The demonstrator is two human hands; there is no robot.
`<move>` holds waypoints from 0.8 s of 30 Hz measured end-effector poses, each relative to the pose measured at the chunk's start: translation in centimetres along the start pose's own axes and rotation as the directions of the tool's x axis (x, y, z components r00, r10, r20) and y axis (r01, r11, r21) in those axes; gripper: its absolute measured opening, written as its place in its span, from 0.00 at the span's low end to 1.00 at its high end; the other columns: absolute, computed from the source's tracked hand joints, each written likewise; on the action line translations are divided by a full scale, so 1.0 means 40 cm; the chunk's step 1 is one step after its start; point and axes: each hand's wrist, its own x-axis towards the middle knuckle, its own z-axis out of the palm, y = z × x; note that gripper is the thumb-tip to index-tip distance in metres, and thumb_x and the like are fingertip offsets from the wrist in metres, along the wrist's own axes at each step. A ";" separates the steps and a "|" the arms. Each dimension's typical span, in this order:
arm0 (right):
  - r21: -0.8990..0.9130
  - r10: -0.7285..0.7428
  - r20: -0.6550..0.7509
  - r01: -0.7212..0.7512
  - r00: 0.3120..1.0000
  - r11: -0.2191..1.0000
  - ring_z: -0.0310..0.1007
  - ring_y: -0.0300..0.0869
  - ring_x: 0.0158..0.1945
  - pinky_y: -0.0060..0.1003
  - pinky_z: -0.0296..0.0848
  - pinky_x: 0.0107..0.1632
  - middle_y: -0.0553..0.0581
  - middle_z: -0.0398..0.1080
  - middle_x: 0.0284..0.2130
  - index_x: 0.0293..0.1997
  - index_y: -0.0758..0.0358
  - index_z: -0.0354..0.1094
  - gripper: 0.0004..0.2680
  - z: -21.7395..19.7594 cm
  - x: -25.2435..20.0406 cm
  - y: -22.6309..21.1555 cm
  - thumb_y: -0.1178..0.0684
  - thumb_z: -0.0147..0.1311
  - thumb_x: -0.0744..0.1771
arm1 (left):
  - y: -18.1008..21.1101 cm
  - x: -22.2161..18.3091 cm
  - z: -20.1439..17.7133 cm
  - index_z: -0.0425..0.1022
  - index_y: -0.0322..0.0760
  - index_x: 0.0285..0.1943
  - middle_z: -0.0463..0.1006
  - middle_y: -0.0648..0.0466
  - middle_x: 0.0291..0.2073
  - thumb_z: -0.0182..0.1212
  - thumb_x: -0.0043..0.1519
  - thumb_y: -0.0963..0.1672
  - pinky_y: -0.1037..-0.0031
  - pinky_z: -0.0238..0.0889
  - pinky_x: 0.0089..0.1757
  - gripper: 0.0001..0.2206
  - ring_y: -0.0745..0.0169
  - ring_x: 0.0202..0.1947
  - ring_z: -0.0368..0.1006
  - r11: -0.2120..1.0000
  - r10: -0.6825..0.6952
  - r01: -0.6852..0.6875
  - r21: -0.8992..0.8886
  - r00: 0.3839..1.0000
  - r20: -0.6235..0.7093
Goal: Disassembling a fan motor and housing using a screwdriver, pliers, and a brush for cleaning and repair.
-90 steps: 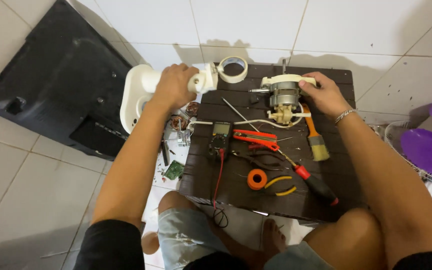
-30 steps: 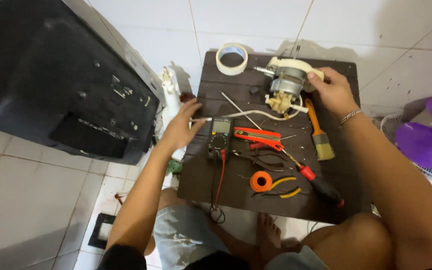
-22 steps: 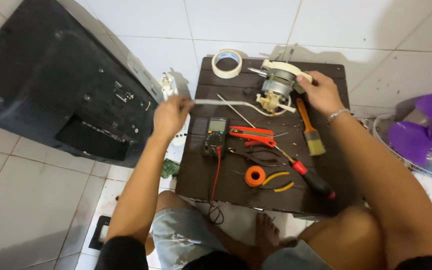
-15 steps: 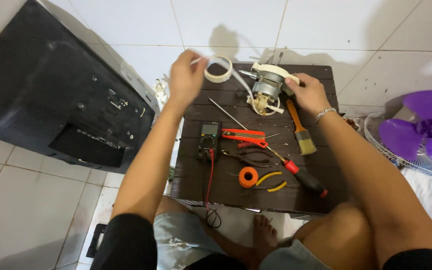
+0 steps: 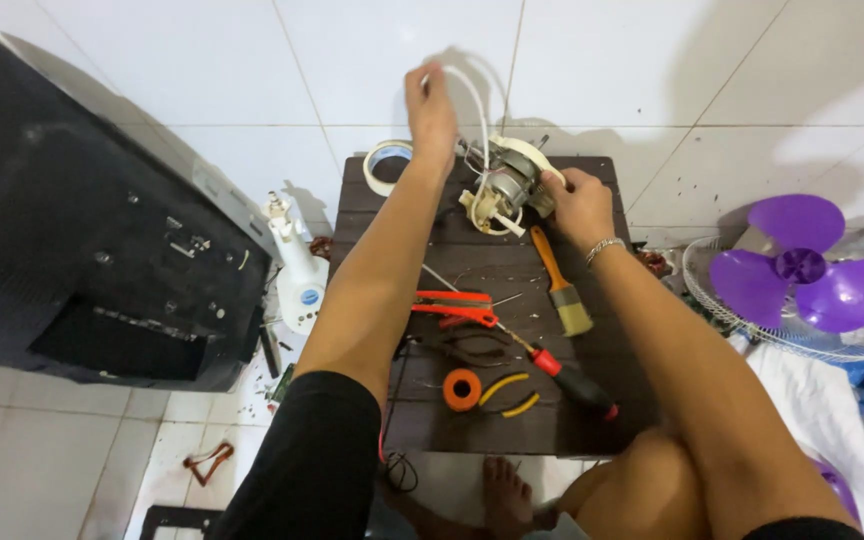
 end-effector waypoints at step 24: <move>-0.105 0.124 0.050 -0.119 0.991 0.987 0.75 0.62 0.56 0.58 0.74 0.57 0.72 0.76 0.47 0.55 0.68 0.70 0.27 -0.036 -0.042 -0.108 0.29 0.43 0.66 | 0.055 -0.232 -0.305 0.73 0.22 0.66 0.74 0.29 0.55 0.61 0.71 0.45 0.47 0.57 0.60 0.20 0.28 0.62 0.66 0.489 0.001 -0.426 0.761 0.873 0.488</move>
